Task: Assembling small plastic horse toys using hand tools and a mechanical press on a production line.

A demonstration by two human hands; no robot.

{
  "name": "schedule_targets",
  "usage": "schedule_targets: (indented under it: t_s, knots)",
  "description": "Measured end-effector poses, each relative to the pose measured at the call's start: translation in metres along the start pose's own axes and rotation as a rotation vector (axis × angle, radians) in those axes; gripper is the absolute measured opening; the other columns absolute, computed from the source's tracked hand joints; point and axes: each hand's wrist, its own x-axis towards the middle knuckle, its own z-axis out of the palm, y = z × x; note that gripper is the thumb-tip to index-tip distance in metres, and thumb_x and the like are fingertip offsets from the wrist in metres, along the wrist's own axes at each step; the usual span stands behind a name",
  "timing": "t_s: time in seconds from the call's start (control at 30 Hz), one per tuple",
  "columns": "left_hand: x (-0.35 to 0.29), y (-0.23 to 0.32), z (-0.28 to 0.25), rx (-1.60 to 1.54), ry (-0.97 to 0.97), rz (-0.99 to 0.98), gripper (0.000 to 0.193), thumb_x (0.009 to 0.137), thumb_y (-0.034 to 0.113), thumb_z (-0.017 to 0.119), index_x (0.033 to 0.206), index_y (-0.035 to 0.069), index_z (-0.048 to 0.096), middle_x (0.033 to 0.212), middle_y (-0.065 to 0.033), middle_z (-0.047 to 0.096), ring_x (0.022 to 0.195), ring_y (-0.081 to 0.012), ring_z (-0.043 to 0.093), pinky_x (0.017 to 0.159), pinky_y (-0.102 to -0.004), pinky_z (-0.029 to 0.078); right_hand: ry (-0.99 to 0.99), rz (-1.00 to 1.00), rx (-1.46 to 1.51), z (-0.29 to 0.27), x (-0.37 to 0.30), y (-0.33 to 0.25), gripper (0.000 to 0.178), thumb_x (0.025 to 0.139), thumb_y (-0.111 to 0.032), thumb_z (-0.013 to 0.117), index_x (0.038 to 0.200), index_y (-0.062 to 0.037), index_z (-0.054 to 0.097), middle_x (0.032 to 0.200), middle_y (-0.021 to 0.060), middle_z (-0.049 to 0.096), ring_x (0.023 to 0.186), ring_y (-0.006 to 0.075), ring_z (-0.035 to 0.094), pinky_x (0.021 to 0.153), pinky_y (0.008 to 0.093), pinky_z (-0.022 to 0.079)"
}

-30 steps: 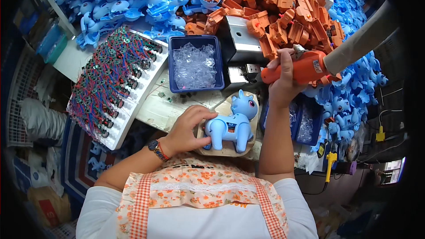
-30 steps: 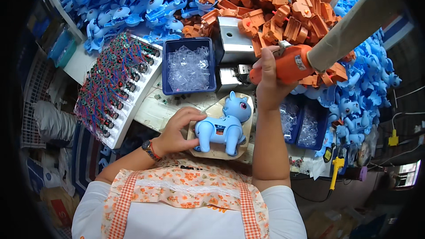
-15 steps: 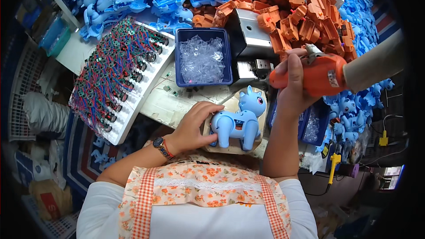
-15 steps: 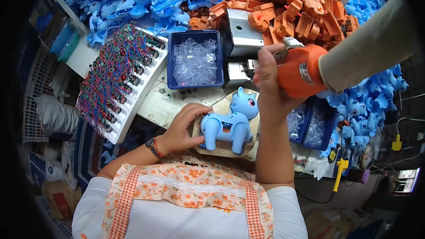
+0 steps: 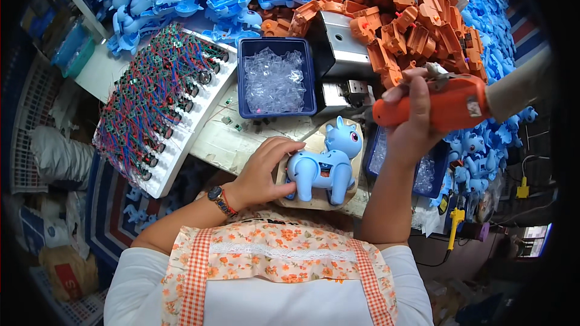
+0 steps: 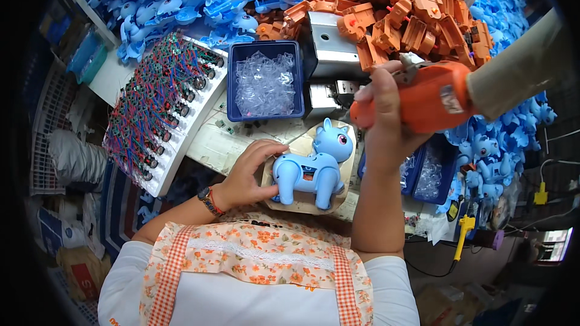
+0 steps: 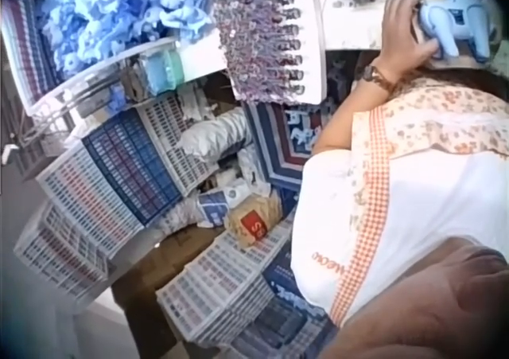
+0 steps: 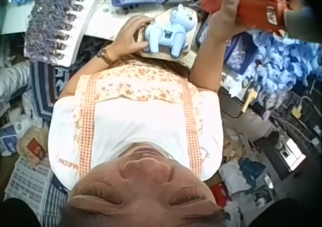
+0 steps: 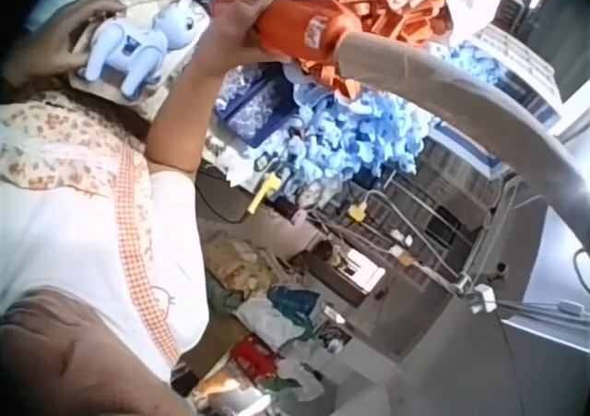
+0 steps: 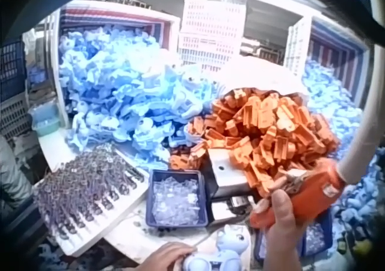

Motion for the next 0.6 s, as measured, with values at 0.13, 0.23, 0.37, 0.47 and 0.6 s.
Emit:
schedule_targets:
  t_s: [0.13, 0.23, 0.37, 0.47, 0.6]
  knots:
    - [0.0, 0.002, 0.001, -0.005, -0.007, -0.014, 0.065, 0.066, 0.012, 0.075, 0.126, 0.003, 0.054, 0.121, -0.0147, 0.056, 0.114, -0.0301, 0.054, 0.099, -0.0386, 0.043, 0.088, -0.123, -0.086, -0.005, 0.001, 0.031, 0.019, 0.089, -0.002, 0.063, 0.106, 0.0003, 0.055, 0.088, 0.0067, 0.063, 0.058, 0.0128, 0.058, 0.057, 0.0279, 0.05]
    - [-0.001, 0.0, 0.002, 0.016, -0.004, -0.004, 0.064, 0.066, 0.012, 0.075, 0.126, 0.003, 0.054, 0.121, -0.0146, 0.056, 0.114, -0.03, 0.054, 0.099, -0.0385, 0.043, 0.125, -0.101, -0.012, -0.011, 0.002, 0.036, 0.019, 0.088, -0.002, 0.064, 0.105, 0.0003, 0.057, 0.085, 0.0066, 0.062, 0.058, 0.0131, 0.059, 0.058, 0.0278, 0.05]
    - [-0.001, 0.003, 0.0, -0.01, -0.002, -0.029, 0.063, 0.066, 0.011, 0.075, 0.125, 0.003, 0.054, 0.121, -0.0145, 0.057, 0.114, -0.03, 0.054, 0.099, -0.0383, 0.043, -0.002, 0.031, -0.053, -0.013, 0.008, 0.017, 0.016, 0.088, -0.005, 0.064, 0.102, 0.0013, 0.058, 0.079, 0.0079, 0.061, 0.055, 0.0151, 0.057, 0.057, 0.0286, 0.05]
    - [-0.001, 0.002, 0.002, 0.005, 0.009, -0.011, 0.064, 0.066, 0.011, 0.074, 0.126, 0.003, 0.054, 0.121, -0.0145, 0.057, 0.114, -0.0298, 0.054, 0.1, -0.0383, 0.043, -0.007, 0.101, 0.043, -0.014, 0.005, 0.004, 0.021, 0.093, -0.014, 0.058, 0.104, 0.0035, 0.056, 0.082, 0.0115, 0.062, 0.054, 0.0152, 0.056, 0.054, 0.0298, 0.049]
    - [0.0, 0.001, 0.0, 0.002, 0.013, 0.009, 0.067, 0.066, 0.015, 0.073, 0.13, 0.005, 0.054, 0.117, -0.0149, 0.056, 0.111, -0.0321, 0.052, 0.098, -0.0399, 0.043, -0.208, 0.109, 0.225, 0.001, -0.012, -0.01, 0.026, 0.095, -0.011, 0.052, 0.115, 0.0056, 0.048, 0.095, 0.0175, 0.062, 0.054, 0.0154, 0.058, 0.051, 0.0316, 0.049]
